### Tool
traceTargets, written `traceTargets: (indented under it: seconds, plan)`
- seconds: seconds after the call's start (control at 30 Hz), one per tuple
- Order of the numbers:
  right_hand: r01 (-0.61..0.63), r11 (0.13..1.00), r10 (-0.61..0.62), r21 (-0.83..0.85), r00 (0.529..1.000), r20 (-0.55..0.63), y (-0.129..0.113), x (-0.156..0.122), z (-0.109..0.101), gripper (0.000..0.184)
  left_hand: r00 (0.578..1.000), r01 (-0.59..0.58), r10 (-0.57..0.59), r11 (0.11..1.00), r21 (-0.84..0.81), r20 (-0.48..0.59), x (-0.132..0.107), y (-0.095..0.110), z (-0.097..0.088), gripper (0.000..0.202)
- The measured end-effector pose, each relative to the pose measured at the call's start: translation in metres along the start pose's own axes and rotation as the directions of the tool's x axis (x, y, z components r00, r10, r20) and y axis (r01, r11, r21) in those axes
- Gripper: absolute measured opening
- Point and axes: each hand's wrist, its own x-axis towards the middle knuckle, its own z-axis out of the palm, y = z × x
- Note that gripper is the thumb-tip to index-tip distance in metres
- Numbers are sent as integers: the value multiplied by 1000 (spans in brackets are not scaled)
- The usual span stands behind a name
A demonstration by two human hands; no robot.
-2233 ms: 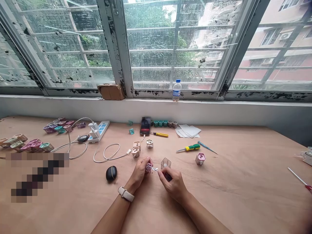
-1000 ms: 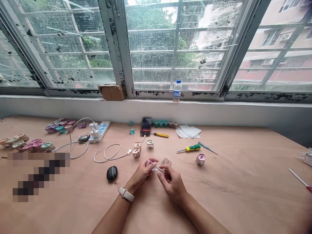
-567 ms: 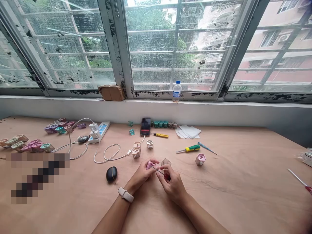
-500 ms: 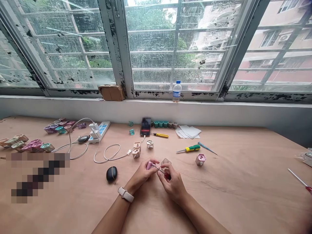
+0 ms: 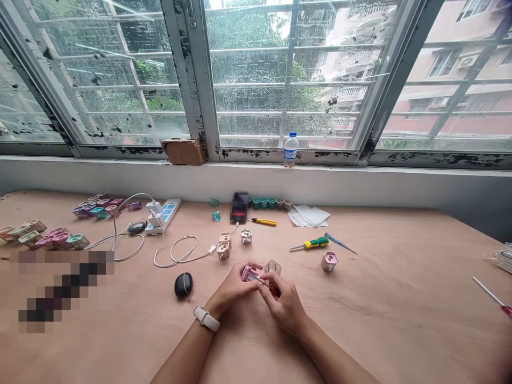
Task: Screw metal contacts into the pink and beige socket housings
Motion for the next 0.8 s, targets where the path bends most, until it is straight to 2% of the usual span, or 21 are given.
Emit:
traceTargets:
  seconds: [0.33,0.5,0.8]
  plan:
    - [-13,999,13,-49,1000,1,3,0,3,18,998,-44,43,999,16,48,2,-7,2,44]
    - [-21,998,21,-59,1000,-3,4,0,3,17,998,-51,49,998,43,45,0,-6,2,41]
    - [13,997,-15,-73,1000,-22,3,0,3,15,997,-30,30,999,9,71,-1,-2,2,50]
